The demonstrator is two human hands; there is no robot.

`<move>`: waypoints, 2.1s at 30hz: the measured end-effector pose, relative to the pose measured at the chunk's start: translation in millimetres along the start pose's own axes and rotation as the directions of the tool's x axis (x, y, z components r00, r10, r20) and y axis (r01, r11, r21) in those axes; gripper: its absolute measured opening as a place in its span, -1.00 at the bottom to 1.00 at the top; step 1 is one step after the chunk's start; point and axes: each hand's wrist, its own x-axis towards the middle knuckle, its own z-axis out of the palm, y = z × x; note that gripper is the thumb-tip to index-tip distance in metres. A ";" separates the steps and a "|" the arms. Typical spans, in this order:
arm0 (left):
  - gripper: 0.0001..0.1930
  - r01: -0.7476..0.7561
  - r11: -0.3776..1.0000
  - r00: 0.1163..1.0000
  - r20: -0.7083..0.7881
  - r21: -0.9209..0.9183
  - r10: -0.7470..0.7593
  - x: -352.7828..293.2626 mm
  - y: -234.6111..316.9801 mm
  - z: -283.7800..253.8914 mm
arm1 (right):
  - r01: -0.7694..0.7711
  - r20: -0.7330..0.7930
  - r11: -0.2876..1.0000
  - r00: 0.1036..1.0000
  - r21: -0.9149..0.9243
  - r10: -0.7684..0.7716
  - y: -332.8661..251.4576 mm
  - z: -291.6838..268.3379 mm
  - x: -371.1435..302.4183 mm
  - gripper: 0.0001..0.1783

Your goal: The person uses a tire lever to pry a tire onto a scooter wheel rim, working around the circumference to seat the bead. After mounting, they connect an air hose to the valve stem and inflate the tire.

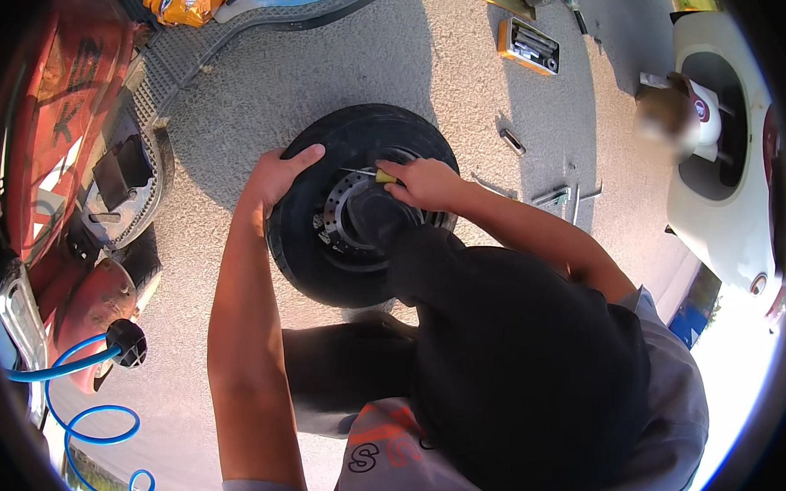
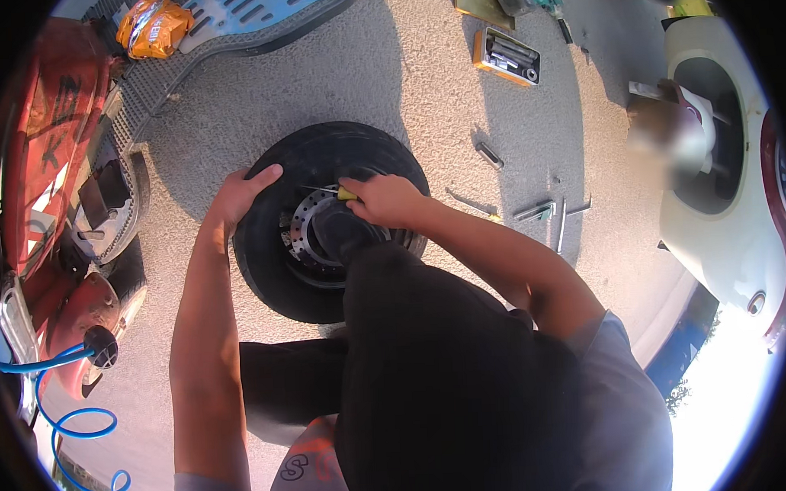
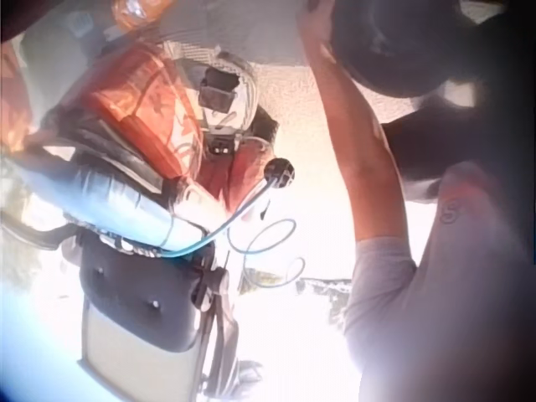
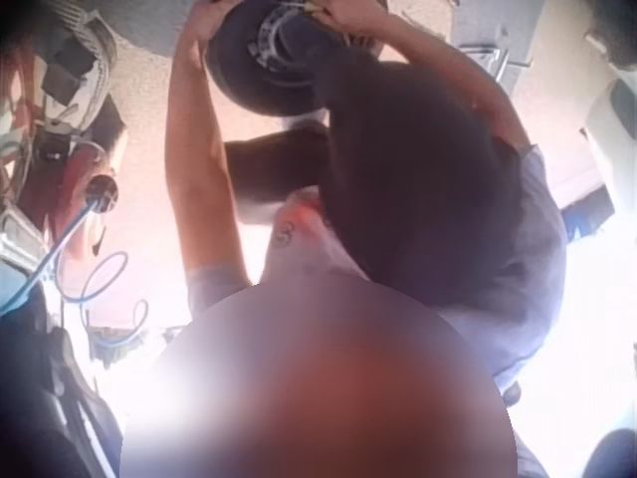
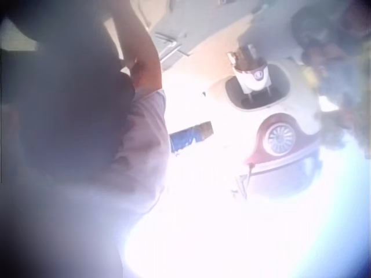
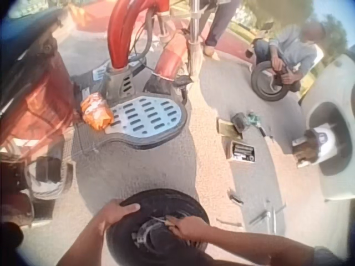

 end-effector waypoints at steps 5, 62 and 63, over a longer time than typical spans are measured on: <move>-0.28 -0.028 1.000 1.000 -0.006 -0.012 0.028 2.1 -1.5 -0.9 | 0.001 -0.068 1.000 0.998 -0.015 -0.002 -16.1 3.2 9.9 -0.47; -0.05 0.205 0.864 0.928 -0.371 0.459 -0.023 25.8 -35.4 -24.9 | 0.096 -0.312 0.926 0.950 0.365 0.025 -155.8 -70.2 174.6 -0.72; -0.05 0.212 0.859 0.932 -0.362 0.465 -0.034 28.5 -36.4 -26.6 | 0.073 -0.282 0.939 0.959 0.336 0.027 -156.0 -69.9 185.4 -0.71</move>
